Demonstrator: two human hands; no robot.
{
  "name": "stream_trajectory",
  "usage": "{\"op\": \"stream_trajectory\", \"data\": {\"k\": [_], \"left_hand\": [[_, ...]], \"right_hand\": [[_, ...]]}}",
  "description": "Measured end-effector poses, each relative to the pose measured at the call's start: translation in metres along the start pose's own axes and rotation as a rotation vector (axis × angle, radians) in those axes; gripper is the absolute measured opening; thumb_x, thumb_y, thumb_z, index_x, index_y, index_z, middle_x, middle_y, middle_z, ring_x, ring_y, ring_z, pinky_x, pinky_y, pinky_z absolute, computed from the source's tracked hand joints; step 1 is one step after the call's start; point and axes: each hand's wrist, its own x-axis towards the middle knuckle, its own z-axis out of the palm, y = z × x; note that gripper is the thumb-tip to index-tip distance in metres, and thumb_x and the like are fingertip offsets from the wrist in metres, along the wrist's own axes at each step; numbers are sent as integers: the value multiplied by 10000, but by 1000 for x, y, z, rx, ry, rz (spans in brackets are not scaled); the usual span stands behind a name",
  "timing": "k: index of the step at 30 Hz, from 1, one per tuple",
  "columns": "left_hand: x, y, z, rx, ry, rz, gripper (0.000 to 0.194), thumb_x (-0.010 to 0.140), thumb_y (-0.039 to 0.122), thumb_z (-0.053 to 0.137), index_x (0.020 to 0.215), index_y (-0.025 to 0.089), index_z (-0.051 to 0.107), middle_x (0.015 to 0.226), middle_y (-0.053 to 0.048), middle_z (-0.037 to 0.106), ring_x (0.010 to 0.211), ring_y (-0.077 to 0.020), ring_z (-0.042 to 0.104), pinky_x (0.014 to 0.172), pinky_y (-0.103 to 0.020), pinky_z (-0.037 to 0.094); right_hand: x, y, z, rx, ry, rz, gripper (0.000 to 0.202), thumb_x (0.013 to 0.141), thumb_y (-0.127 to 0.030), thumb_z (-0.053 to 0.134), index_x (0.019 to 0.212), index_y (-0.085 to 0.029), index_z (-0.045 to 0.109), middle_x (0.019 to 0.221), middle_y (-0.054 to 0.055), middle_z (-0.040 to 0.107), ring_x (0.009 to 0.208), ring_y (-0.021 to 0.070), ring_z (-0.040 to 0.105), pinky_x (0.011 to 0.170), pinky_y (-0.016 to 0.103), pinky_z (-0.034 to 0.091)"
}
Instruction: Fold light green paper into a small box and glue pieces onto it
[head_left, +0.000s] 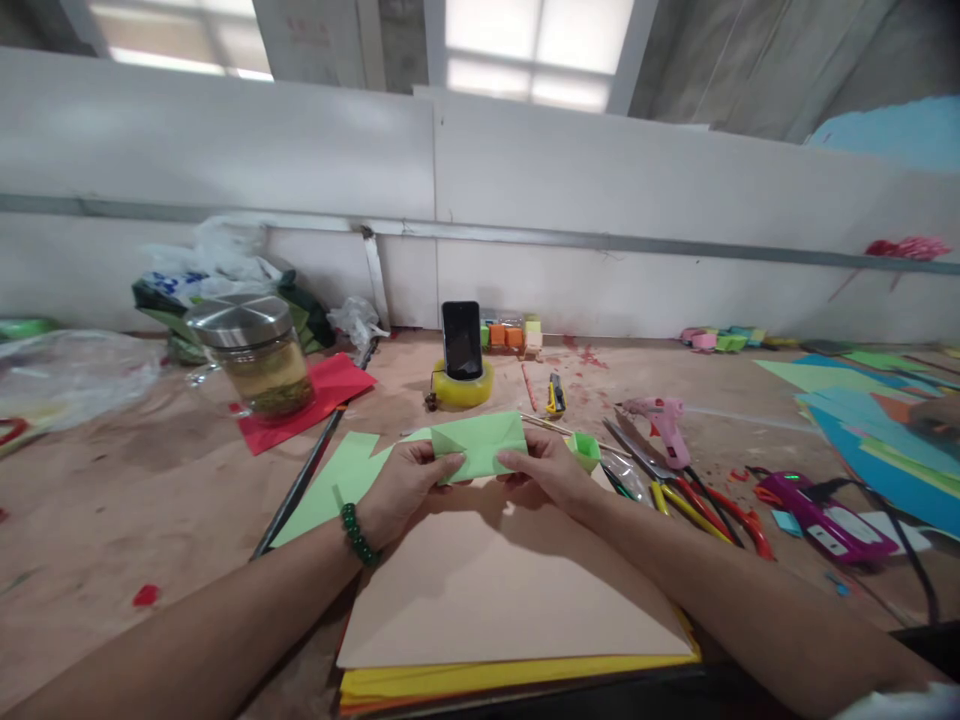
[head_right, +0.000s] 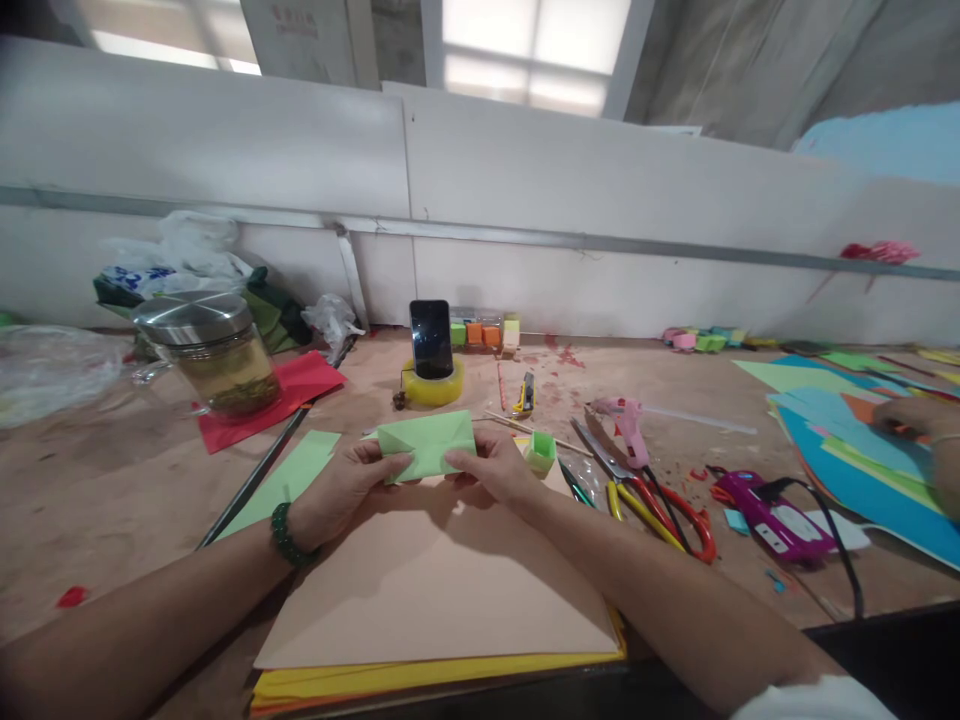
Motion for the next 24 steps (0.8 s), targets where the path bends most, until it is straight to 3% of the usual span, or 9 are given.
{"op": "stream_trajectory", "data": {"k": [16,24], "left_hand": [[-1,4,-2,66,-8,33,351,507,409,827,670,140,672,658,-13,653,553,-121,582,519,-228,500],[-1,3,-2,-96,-52,-36,330,516,331,843,757,137,728,695,-7,652,536,-81,551,517,-196,508]], "right_hand": [[-3,-4,-1,43,-59,11,333,646,-405,759,815,-163,604,623,-28,622,501,101,577,492,209,486],[-1,-3,0,180,-40,64,240,623,-321,737,785,-169,647,557,-34,618,455,91,548,420,184,460]]}}
